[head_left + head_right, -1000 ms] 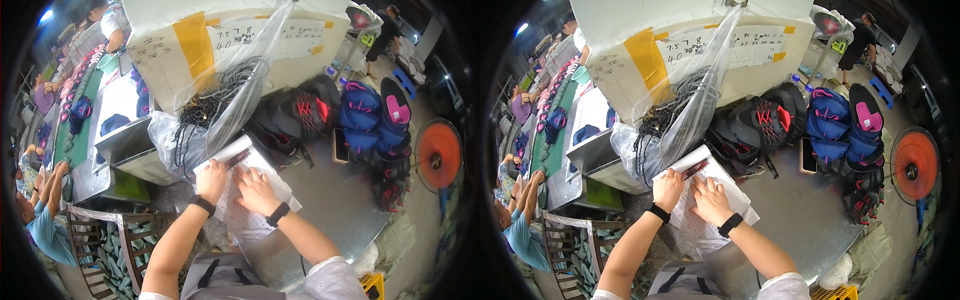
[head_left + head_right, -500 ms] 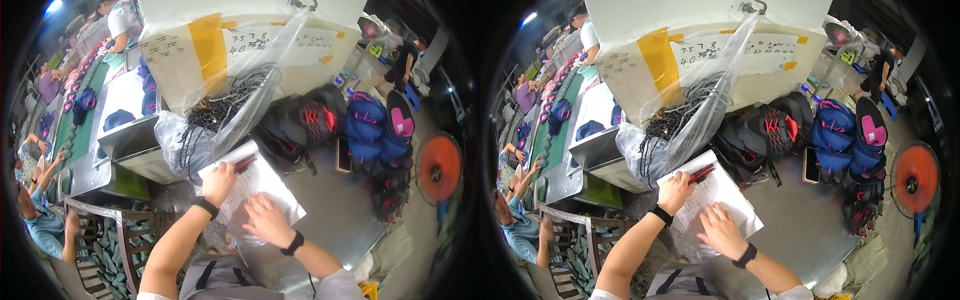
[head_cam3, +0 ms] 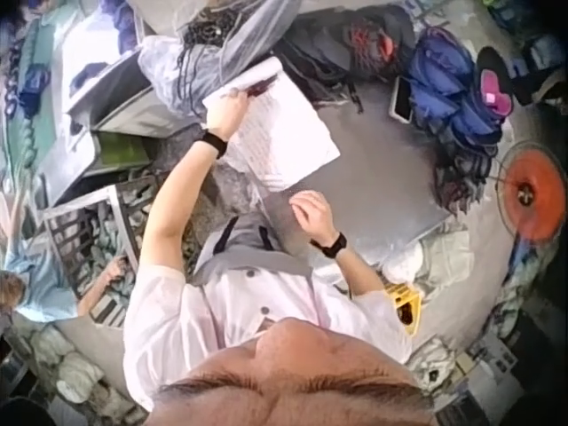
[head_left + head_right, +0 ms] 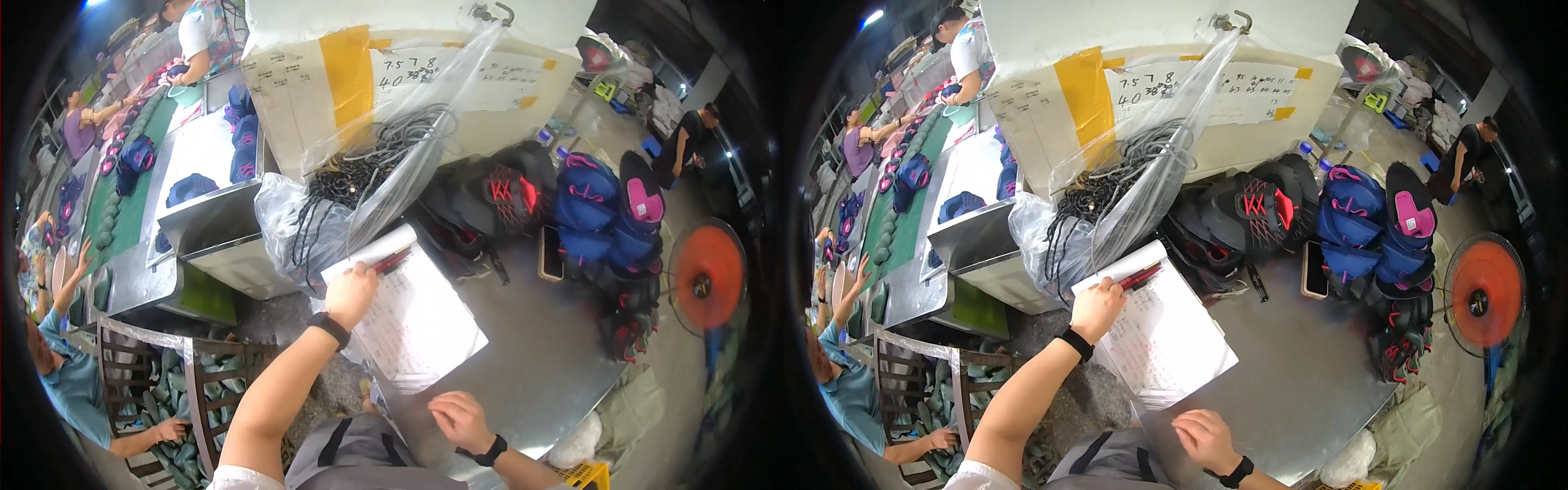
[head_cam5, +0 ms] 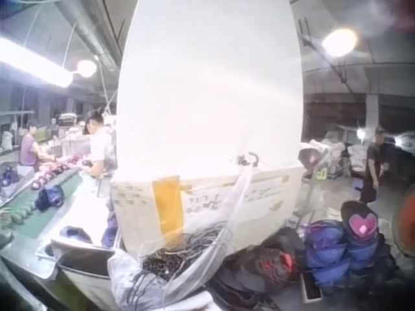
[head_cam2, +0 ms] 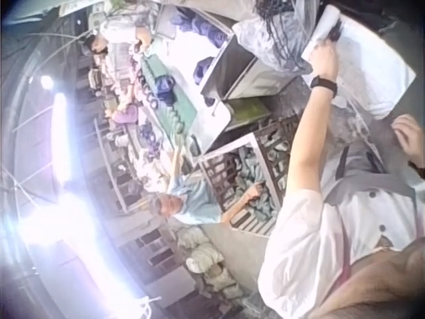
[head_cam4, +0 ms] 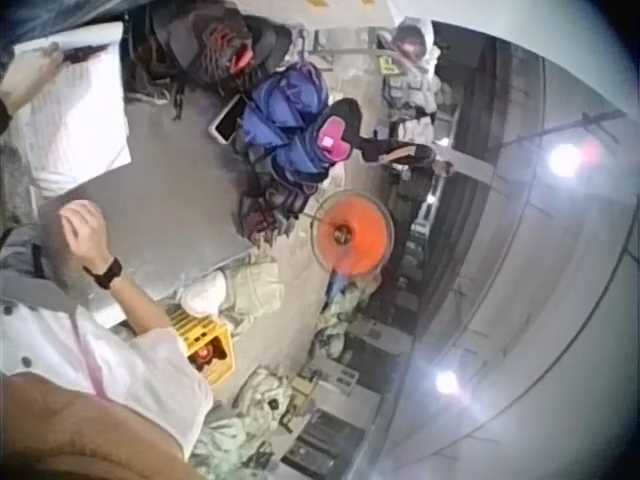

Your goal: The recorder is organizing, bundling, and counting blue and pink shoe uppers, then logging the count in a notebook at a shoe manufacturing facility.

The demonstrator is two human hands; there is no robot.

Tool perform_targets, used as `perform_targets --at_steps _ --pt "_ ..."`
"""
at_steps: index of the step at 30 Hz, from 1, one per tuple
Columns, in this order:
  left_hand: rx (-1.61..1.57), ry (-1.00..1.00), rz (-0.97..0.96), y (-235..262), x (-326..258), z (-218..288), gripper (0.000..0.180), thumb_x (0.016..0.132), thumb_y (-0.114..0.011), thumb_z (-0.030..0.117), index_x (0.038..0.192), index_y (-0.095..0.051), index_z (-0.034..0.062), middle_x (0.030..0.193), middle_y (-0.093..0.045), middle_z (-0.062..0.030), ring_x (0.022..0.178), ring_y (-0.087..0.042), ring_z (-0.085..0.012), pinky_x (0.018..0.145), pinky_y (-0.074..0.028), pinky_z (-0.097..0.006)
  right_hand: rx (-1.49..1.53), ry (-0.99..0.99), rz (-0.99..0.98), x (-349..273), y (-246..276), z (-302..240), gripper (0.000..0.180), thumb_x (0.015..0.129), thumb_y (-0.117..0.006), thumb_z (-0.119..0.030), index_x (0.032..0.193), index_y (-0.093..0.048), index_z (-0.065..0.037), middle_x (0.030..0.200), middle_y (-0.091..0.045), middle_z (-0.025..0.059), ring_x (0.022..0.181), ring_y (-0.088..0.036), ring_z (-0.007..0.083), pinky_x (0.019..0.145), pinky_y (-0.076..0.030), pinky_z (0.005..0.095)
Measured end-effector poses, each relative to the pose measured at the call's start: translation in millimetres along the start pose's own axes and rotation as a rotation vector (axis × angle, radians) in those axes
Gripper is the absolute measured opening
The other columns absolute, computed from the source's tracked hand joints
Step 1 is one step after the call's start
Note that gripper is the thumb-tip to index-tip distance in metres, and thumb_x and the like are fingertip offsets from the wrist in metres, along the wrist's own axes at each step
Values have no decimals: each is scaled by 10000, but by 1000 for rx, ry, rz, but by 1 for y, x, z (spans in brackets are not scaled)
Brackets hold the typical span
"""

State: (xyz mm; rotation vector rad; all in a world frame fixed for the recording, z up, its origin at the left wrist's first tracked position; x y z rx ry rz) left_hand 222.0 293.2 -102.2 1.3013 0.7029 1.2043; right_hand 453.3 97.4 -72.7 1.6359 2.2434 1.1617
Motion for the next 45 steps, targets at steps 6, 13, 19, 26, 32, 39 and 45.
perform_targets --at_steps 6,13,19,26,32,39,45 --pt "-321 -114 121 39 -58 27 107 731 -624 148 745 -546 75 760 -516 -80 690 -568 -271 609 -479 -366 3 -630 -1 -80 -2 -7 188 712 -623 -59 897 -596 -84 854 -611 60 776 -595 242 745 -448 377" --pt "-1294 -661 42 174 -168 145 194 811 -584 165 961 -544 50 918 -570 -135 830 -581 -265 680 -486 -343 -293 -622 -380 -146 -14 -85 532 727 -624 -146 1220 -431 -99 1284 -380 169 1205 -359 315 930 -387 406" --pt "-1302 -1016 427 295 -247 206 136 795 -588 189 826 -571 58 801 -565 -62 700 -527 -166 611 -420 -274 -261 -424 -506 -253 -66 -115 440 711 -642 -203 1124 -518 -112 1278 -389 177 1170 -386 352 910 -398 414" --pt "-1189 -961 981 279 -293 264 162 758 -582 126 903 -625 68 934 -627 -94 764 -557 -186 697 -448 -284 -190 -448 -372 -361 -92 -147 389 697 -656 -208 1058 -554 -104 1219 -440 174 1098 -454 348 896 -410 405" --pt "-1201 -1249 821 276 -338 342 157 752 -571 82 897 -633 80 902 -652 -65 745 -572 -186 690 -455 -266 -124 -742 -44 -469 -60 -191 365 716 -631 -188 1058 -552 -88 1147 -501 136 1051 -487 321 881 -414 393" --pt "-1283 -1705 175 219 -447 527 225 668 -606 64 889 -604 26 898 -626 -67 752 -593 -216 606 -447 -246 -24 -1338 30 -736 -109 -194 348 759 -585 -220 1081 -565 -88 1088 -564 150 1015 -523 315 856 -429 394" --pt "-755 -1623 -860 3 -626 642 222 723 -549 33 934 -611 66 902 -630 -98 799 -596 -260 686 -458 -358 222 -2253 163 -1006 -207 -230 291 750 -491 -161 990 -632 -77 1012 -615 153 969 -570 307 822 -450 395"
Point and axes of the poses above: each hand's wrist, its own x-axis towards the middle knuckle, its own y-axis out of the back of the hand, z = x × y, the point moved 1 cm from there along x, towards the middle knuckle
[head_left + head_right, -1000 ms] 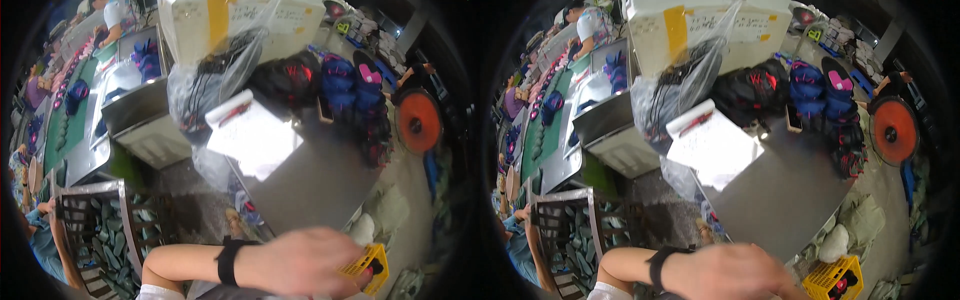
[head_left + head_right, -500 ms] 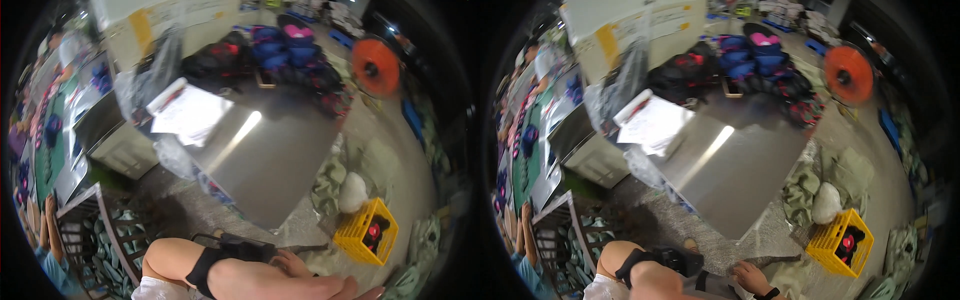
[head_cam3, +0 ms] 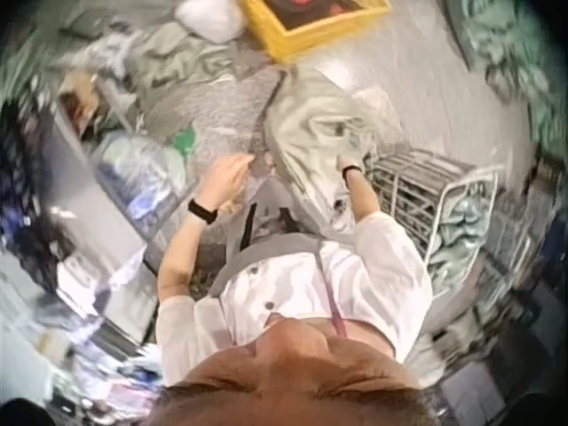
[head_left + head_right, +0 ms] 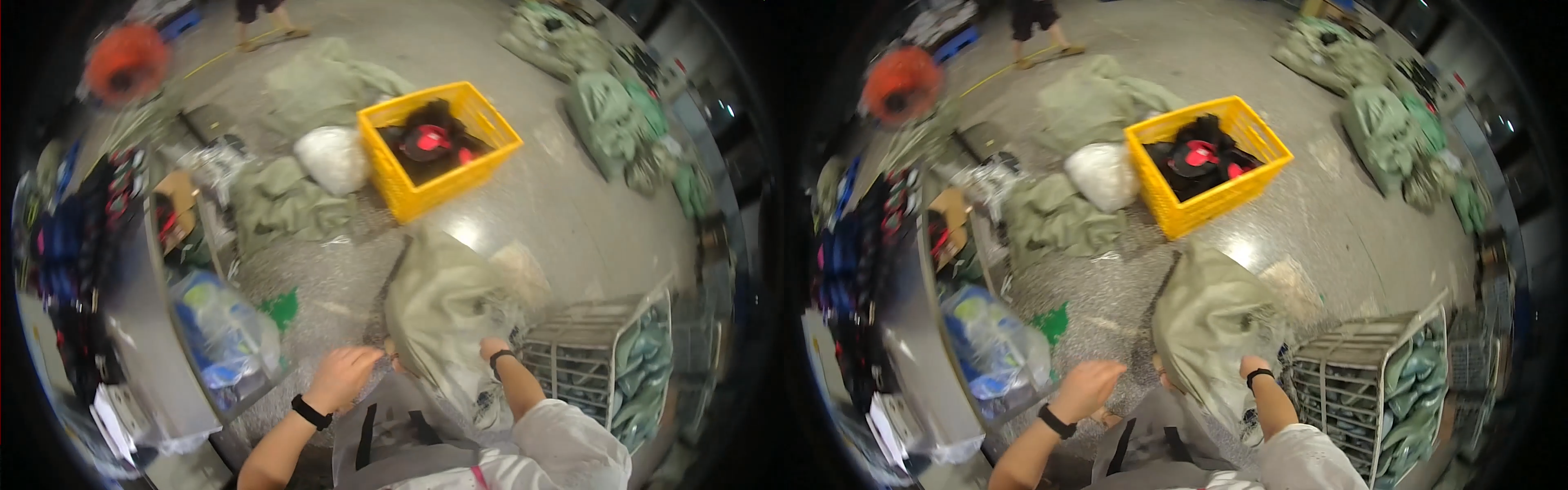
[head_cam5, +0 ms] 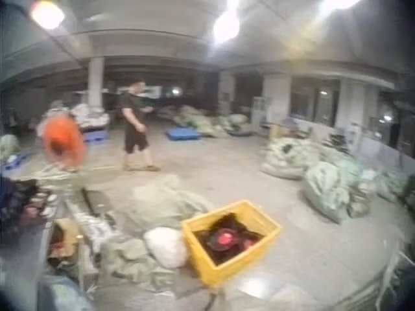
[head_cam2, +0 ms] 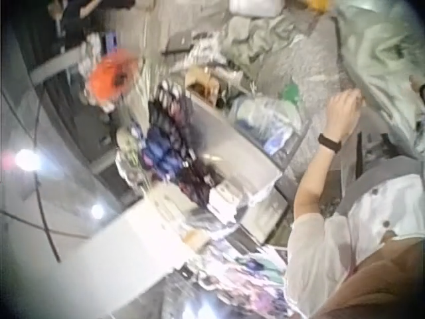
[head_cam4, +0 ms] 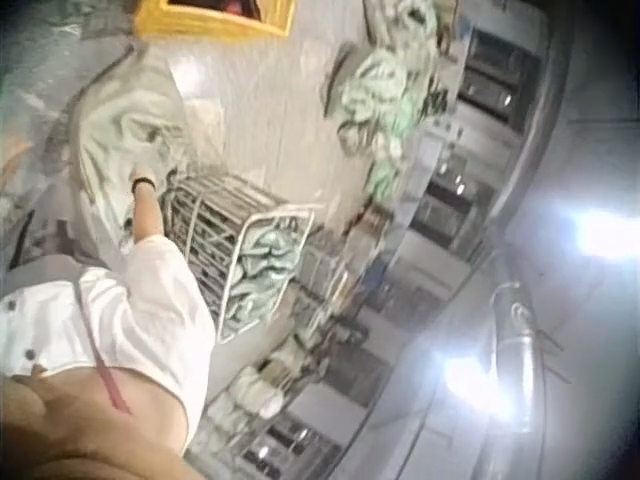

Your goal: The recorder is organizing, bundling, and counting blue and pink shoe uppers, then logging the count in a notebook at a shoe manufacturing facility.

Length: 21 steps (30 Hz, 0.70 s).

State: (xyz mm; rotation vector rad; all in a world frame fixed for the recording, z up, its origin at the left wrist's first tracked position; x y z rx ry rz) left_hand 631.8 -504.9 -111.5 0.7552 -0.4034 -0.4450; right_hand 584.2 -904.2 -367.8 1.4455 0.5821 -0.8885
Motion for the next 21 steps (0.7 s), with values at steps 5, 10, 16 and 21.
perform_targets --at_steps 5,10,16,21 --pt "-29 192 -876 -160 -83 -52 236 800 -499 225 996 -593 135 930 -607 -122 832 -594 -302 715 -481 -413 346 -41 21 38 -35 84 275 758 -504 -185 926 -636 -12 996 -608 192 944 -571 346 821 -452 416" --pt "-137 218 -1101 -229 -90 -59 263 820 -489 222 1033 -579 97 977 -604 -113 907 -570 -297 779 -462 -392 614 -248 -26 58 -130 108 591 704 -629 -370 1154 -481 -16 1171 -492 226 1097 -466 355 911 -395 410" --pt "11 -102 -896 -334 -52 -120 231 757 -527 135 966 -594 64 959 -597 -125 951 -549 -307 769 -453 -403 851 -696 174 65 -244 94 1176 563 -780 -431 1379 -16 -68 1402 -183 229 1294 -206 366 1015 -275 421" --pt "-68 -202 -837 -383 35 -69 307 753 -555 124 1052 -554 55 1181 -500 -155 1192 -387 -353 886 -405 -412 1289 -582 44 95 -248 30 396 692 -575 -249 1006 -591 -8 1034 -568 251 1015 -524 371 855 -429 416"
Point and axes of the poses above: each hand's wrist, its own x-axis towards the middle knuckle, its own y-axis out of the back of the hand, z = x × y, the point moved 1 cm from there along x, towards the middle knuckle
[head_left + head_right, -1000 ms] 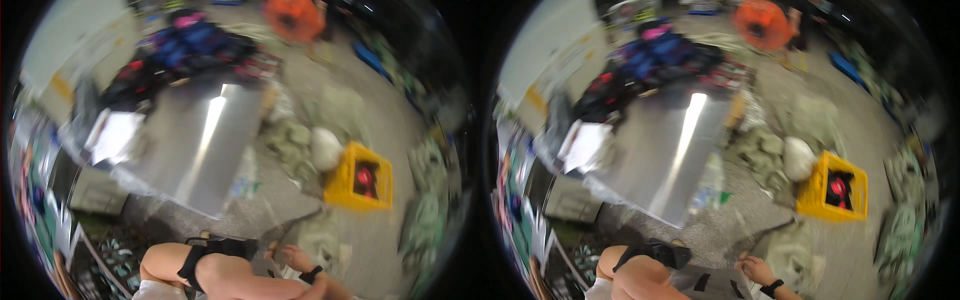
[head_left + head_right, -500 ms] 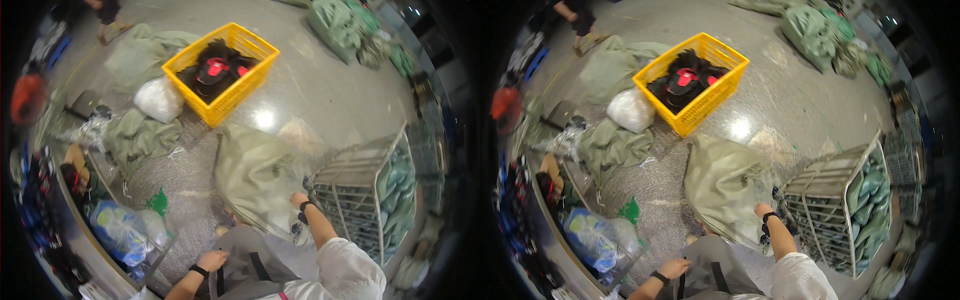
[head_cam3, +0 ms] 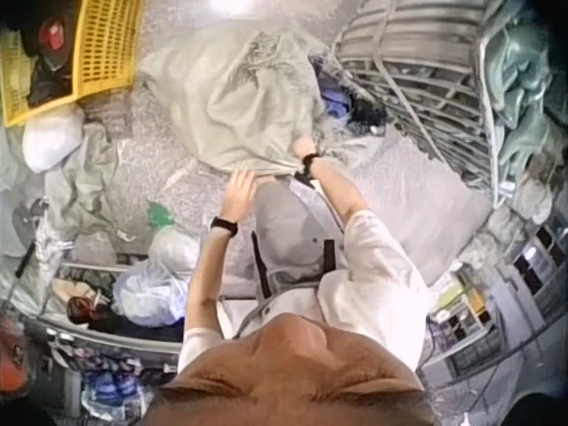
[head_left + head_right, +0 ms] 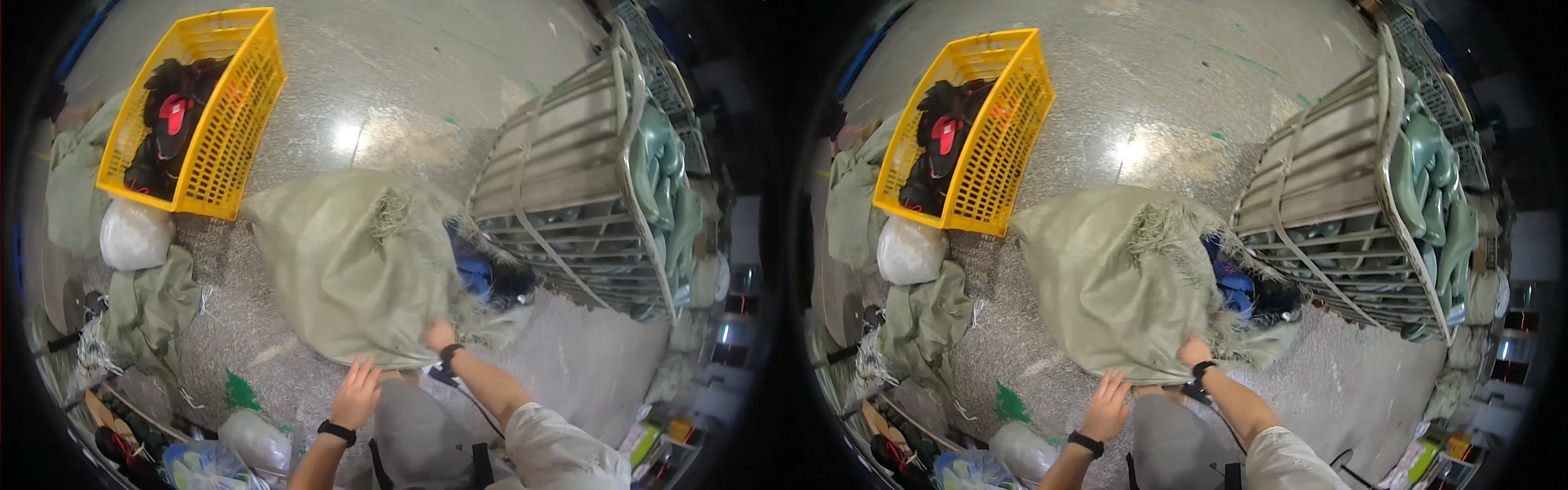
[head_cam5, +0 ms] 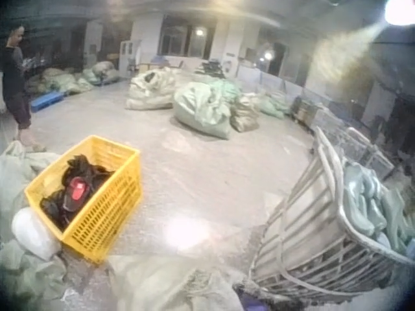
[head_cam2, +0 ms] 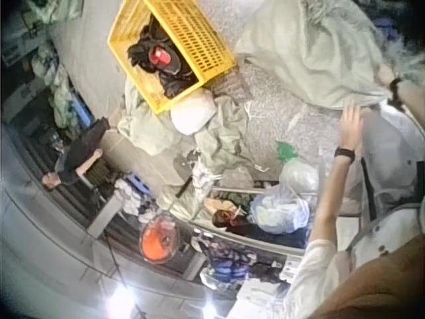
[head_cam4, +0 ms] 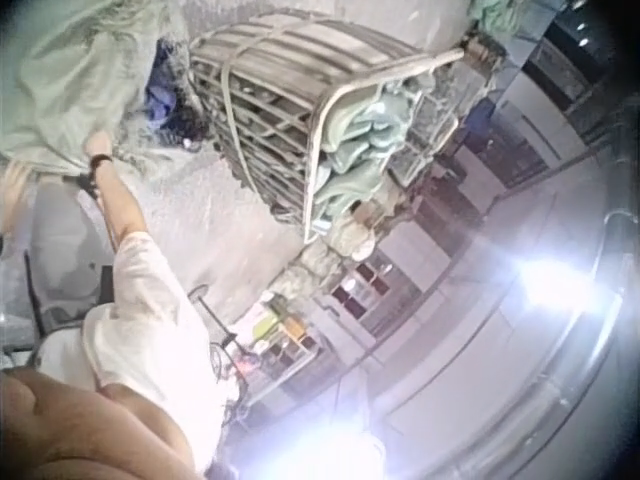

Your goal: The recorder is organizing, bundling, and counting blue and pink shoe uppers, then logging the count in a notebook at a shoe manufacturing facility.

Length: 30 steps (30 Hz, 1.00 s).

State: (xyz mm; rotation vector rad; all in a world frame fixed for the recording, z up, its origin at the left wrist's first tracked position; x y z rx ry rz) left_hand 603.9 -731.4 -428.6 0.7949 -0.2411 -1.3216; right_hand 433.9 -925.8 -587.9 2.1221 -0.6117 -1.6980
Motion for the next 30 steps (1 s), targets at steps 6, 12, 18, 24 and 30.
perform_targets --at_steps 6,12,18,24,30 --pt "-10 -195 -211 7 87 64 436 790 -545 138 1204 -438 56 1373 -313 -107 1299 -226 -309 973 -325 -428 -586 436 53 -138 -29 -11 86 699 -542 -172 714 -604 -114 756 -599 82 796 -568 260 684 -354 463" --pt "524 -264 -894 -91 96 60 503 808 -509 419 1241 -478 165 1338 -400 -49 1289 -269 -250 983 -268 -510 -210 850 -549 -239 -21 -13 188 730 -507 -113 870 -603 -32 853 -575 136 842 -564 297 703 -446 403" --pt "711 387 -148 12 67 -115 567 640 -675 234 1131 -490 19 1145 -495 -124 1135 -416 -246 920 -332 -366 453 982 -541 -250 24 -68 260 830 -495 -130 1078 -521 -57 986 -527 121 834 -548 305 734 -447 395" --pt "801 294 -276 47 31 -127 488 809 -458 190 1275 -377 72 1291 -395 -120 1181 -380 -234 974 -285 -377 169 873 141 -100 25 -80 306 749 -482 -65 1050 -530 -42 1007 -550 164 918 -529 339 793 -432 425" --pt "692 101 -525 -49 14 -37 420 868 -350 237 1284 -409 253 1408 -258 -119 1276 -176 -436 1029 -112 -546 -444 477 199 54 140 9 488 752 -572 -194 1202 -432 -68 1267 -428 119 1169 -416 289 907 -416 361"
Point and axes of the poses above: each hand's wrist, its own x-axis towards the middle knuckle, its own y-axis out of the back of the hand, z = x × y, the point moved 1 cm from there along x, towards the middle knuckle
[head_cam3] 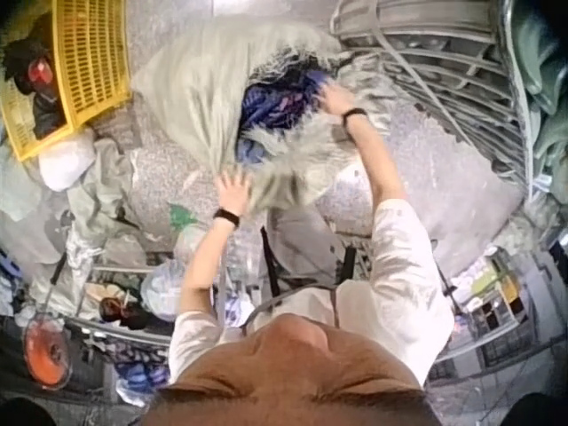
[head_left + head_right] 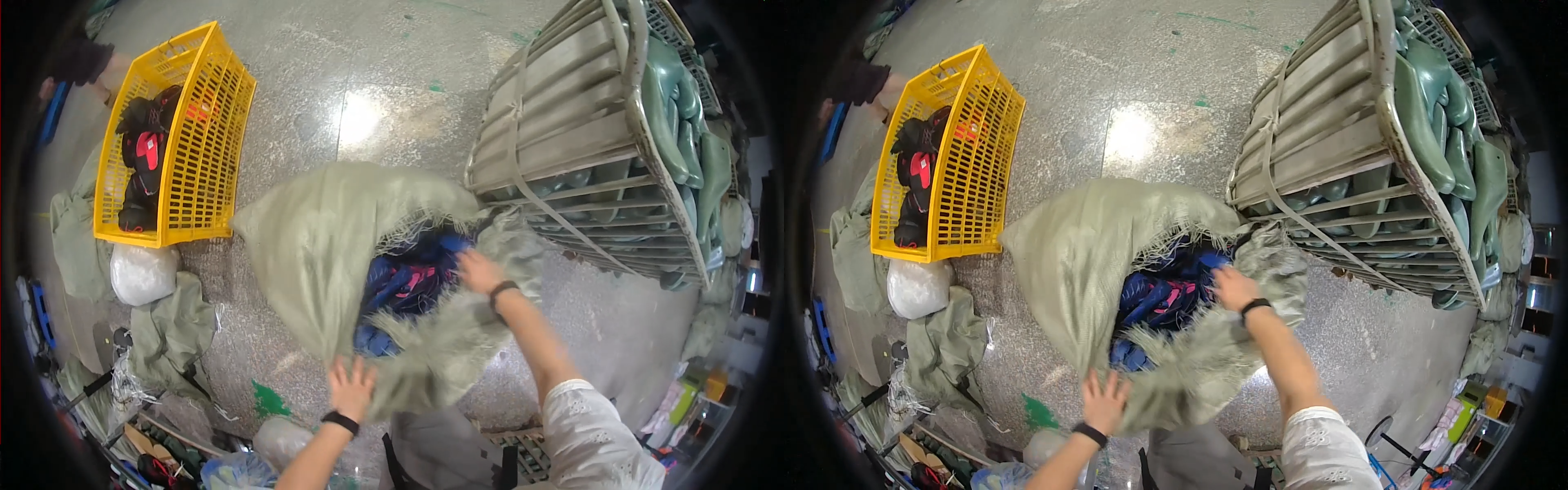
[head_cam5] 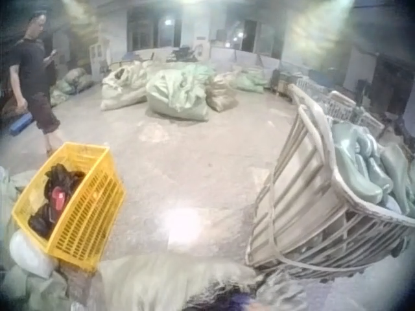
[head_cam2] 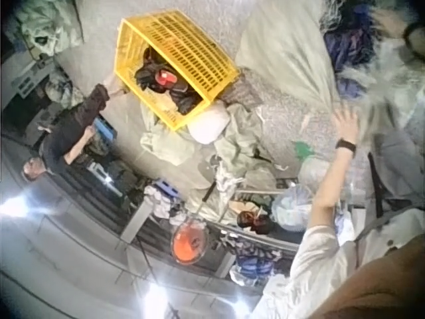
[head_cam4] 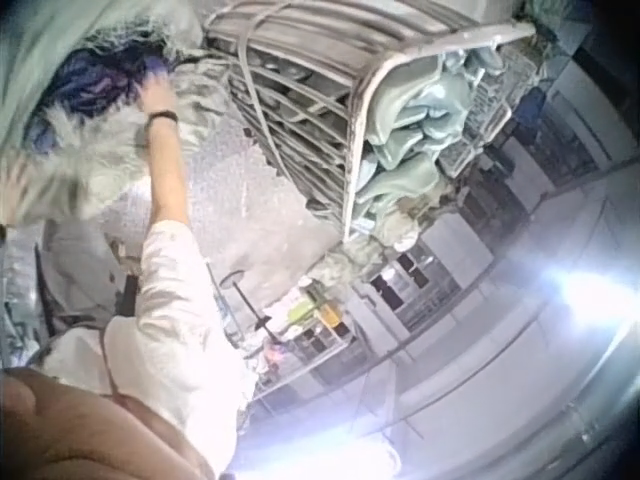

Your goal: The recorder is organizing, bundling, and counting blue and pink shoe uppers, then logging the count in a notebook at a shoe manufacturing facility.

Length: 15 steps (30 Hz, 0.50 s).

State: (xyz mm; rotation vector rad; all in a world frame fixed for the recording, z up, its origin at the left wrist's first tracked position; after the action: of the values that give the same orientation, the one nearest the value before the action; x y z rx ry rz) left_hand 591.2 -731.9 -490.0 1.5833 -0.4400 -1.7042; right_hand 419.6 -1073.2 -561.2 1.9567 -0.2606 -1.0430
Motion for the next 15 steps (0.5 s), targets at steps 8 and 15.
perform_targets --at_steps 8,15 --pt "-220 30 80 11 -20 -8 535 751 -546 246 1257 -437 110 1374 -287 -164 1276 -166 -448 1059 -114 -494 -286 -500 -750 -117 -60 99 553 700 -601 -210 1215 -472 -56 1194 -527 159 1123 -499 277 882 -437 393" --pt "-407 -158 237 0 -9 36 511 570 -709 349 1024 -621 132 1265 -409 -170 1246 -243 -430 1000 -235 -509 340 -607 345 -6 -83 53 515 710 -638 -420 931 -557 37 969 -591 235 889 -573 370 754 -461 432"
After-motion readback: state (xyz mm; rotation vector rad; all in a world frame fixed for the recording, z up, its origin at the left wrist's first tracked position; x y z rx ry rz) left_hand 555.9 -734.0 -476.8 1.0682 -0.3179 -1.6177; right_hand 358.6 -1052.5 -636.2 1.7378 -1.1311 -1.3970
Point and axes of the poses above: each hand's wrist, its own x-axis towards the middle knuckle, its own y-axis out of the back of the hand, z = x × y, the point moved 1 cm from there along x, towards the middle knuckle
